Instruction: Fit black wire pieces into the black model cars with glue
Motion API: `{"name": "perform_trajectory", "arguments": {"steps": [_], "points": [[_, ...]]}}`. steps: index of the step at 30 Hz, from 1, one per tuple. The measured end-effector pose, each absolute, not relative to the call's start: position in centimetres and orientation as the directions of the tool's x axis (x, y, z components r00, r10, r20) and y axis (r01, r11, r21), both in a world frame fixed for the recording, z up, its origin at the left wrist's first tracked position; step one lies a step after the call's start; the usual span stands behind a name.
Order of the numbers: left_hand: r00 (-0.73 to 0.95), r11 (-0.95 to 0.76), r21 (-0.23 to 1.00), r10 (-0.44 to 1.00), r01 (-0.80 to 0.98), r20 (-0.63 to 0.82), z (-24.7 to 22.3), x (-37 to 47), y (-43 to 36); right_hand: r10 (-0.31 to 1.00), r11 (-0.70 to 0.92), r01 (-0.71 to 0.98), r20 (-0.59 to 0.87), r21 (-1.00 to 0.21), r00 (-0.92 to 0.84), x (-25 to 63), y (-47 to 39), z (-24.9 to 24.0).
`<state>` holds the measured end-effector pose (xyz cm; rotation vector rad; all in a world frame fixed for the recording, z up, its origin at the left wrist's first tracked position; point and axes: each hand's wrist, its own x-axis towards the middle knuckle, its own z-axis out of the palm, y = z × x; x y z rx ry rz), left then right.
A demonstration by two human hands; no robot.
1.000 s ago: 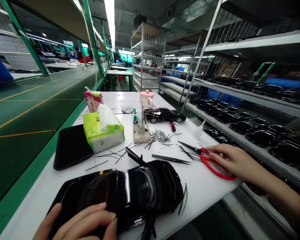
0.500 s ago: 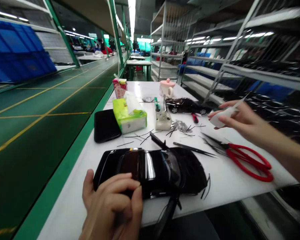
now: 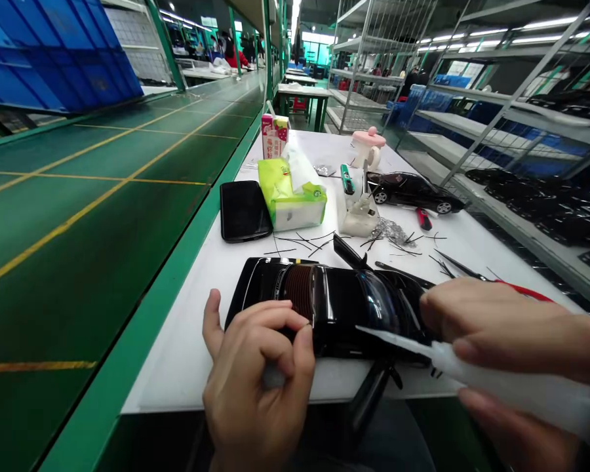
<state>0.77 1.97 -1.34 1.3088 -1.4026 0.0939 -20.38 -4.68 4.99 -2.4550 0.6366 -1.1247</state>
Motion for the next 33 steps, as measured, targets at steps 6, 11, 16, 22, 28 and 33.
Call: {"name": "perform_trajectory", "arguments": {"steps": [6, 11, 16, 22, 28, 33], "points": [[0.295, 0.371, 0.627, -0.646, -0.685, 0.704, -1.1, 0.6, 2.1, -0.466, -0.858, -0.193, 0.565, -0.475, 0.680, -20.0, -4.6, 3.8], [0.329, 0.365, 0.647, -0.636, -0.669, 0.698, -0.8, 0.4, 2.1, -0.298, -0.902, -0.048, 0.537, -0.429, 0.790, -19.7, -6.3, 3.7], [0.321, 0.382, 0.652, -0.640, -0.655, 0.698, -0.7, 0.4, 2.1, -0.242, -0.918, 0.011, 0.583, -0.396, 0.776, -18.4, -6.7, 3.0], [0.309, 0.413, 0.641, -0.626, -0.647, 0.716, -0.8, 0.7, 2.0, -0.171, -0.949, 0.003, 0.522, -0.315, 0.836, -18.4, -6.6, 3.1], [0.303, 0.406, 0.632, -0.626, -0.660, 0.719, -0.8, 0.6, 2.1, -0.153, -0.954, 0.009, 0.512, -0.300, 0.845, -18.7, -6.4, 3.1], [0.290, 0.410, 0.622, -0.627, -0.667, 0.723, -0.8, 0.7, 2.0, -0.155, -0.947, 0.022, 0.519, -0.320, 0.841, -18.7, -6.5, 2.8]]}}
